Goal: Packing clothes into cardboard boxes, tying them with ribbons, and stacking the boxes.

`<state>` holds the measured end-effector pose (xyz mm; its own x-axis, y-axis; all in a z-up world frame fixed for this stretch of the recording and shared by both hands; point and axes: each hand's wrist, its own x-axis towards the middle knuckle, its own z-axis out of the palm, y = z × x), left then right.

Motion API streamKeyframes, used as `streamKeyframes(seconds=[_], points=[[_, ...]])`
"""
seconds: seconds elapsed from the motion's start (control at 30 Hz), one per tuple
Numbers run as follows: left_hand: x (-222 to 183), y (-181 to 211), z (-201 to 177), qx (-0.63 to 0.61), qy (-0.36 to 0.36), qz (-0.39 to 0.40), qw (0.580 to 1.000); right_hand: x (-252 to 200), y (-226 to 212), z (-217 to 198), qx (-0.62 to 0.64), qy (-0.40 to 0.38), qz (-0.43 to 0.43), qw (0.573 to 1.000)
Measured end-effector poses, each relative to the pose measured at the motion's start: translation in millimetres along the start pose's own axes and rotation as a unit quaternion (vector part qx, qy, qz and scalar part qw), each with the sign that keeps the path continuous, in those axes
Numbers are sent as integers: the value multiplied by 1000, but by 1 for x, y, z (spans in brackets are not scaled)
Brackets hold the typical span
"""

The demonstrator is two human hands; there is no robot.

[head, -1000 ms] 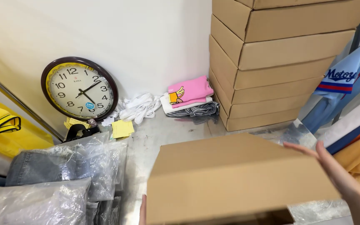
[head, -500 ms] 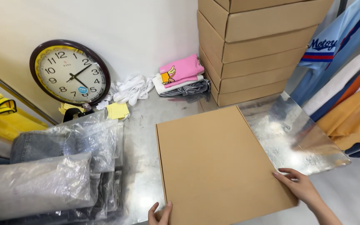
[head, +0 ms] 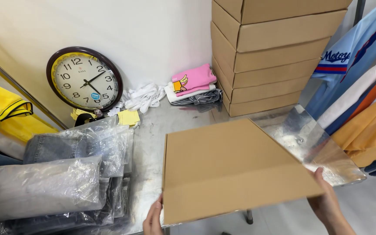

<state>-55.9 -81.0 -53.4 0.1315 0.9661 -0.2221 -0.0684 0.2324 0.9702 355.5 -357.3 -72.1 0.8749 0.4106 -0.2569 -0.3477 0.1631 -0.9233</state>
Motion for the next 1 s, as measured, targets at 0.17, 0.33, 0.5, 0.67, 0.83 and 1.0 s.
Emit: streamKeyframes(seconds=[0.17, 0.33, 0.5, 0.67, 0.83, 1.0], points=[[-5, 84, 40, -155, 123, -14, 980, -11, -89, 73, 56, -37, -88, 994], [25, 116, 58, 14, 40, 136, 990, 20, -106, 112, 73, -87, -159, 981], [48, 129, 82, 21, 48, 151, 987, 74, -90, 120, 59, -84, -177, 979], [66, 144, 99, 51, 83, 141, 985, 72, -116, 159, 35, -98, -180, 978], [70, 160, 107, 77, 62, 185, 978, 79, -127, 175, 56, -107, -153, 981], [82, 175, 108, 62, 25, 227, 972, 75, -153, 183, 33, -108, -163, 980]])
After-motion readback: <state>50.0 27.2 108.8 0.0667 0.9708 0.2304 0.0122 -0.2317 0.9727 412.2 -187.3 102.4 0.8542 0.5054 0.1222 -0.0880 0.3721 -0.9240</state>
